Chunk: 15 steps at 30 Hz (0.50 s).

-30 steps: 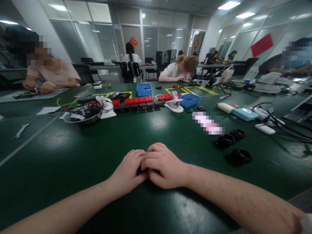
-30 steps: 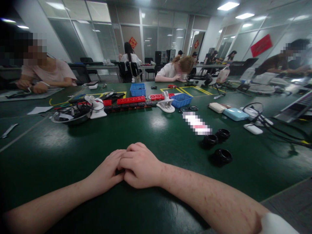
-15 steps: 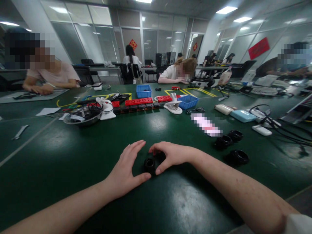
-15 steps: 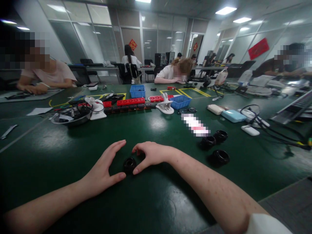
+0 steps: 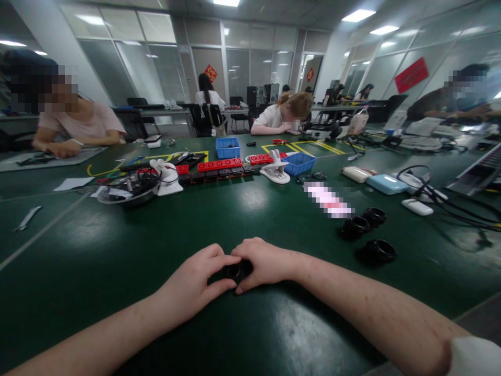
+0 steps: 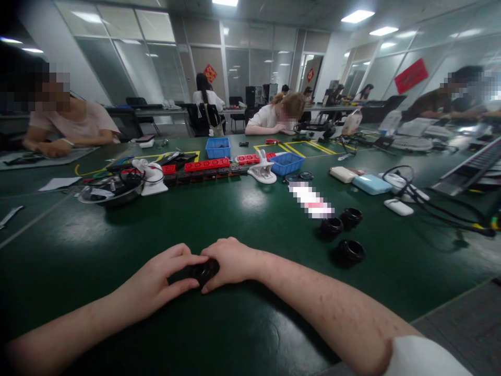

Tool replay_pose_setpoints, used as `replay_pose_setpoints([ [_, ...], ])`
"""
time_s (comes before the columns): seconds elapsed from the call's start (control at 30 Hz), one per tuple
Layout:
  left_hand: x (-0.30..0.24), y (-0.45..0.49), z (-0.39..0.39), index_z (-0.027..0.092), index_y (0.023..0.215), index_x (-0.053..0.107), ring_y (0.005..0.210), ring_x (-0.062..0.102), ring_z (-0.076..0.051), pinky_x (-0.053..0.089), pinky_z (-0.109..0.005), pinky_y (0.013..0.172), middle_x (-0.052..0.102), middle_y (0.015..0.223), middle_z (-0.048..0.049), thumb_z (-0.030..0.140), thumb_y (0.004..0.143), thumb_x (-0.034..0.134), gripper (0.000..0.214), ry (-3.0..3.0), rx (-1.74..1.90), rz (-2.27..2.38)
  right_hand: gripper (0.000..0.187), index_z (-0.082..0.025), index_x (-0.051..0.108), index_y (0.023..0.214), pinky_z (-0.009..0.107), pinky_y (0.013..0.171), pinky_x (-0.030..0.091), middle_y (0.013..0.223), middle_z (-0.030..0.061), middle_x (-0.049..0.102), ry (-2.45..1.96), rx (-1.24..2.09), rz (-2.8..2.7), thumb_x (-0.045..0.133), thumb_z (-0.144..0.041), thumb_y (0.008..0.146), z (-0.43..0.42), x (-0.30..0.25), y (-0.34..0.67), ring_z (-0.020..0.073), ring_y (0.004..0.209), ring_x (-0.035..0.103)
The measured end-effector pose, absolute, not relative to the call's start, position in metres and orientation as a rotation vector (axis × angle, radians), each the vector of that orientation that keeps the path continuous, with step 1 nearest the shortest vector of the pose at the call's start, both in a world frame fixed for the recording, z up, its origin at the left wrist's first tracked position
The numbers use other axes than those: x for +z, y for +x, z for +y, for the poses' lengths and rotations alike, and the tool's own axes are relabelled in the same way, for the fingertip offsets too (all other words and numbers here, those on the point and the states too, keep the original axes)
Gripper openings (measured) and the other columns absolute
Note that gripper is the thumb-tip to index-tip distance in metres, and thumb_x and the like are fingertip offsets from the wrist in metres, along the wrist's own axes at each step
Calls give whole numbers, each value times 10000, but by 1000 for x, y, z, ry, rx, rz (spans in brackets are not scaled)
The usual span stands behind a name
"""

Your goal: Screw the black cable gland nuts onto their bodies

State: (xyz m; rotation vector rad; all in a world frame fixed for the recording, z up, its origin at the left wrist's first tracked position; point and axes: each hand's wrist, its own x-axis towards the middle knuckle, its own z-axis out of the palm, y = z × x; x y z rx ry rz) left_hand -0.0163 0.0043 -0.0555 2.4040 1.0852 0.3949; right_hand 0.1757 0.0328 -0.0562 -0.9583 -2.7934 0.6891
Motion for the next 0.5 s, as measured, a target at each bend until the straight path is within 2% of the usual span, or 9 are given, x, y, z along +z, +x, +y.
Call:
replay_pose_setpoints([
  [0.13,-59,-11,1,213,920,594,724,535,-170,421,-271,620,534,767,10,307,728,615,215,2356,387,1288,397,-155,580,838,255,649,360,735,6,574,-976,681,-2778,686,-475,630,31,-59,172,147,704,509],
  [0.27,-64,-6,-3,189,777,546,633,522,-175,374,-268,545,510,659,29,377,696,623,219,2329,331,1434,414,-157,560,797,248,609,338,727,7,573,-996,641,-2759,673,-516,622,30,-65,169,139,665,494],
  [0.4,-67,-5,-4,187,758,533,666,530,-193,390,-294,573,542,697,9,416,677,636,263,2394,380,1447,436,-159,564,795,246,588,324,714,10,569,-1017,594,-2765,660,-543,614,29,-67,167,139,649,483],
  [0.5,-68,-9,-1,185,865,555,772,544,-221,429,-348,669,588,829,-33,509,684,610,376,2461,503,1327,432,-154,576,805,242,577,323,707,10,563,-1009,594,-2768,661,-535,618,29,-66,168,135,638,477],
])
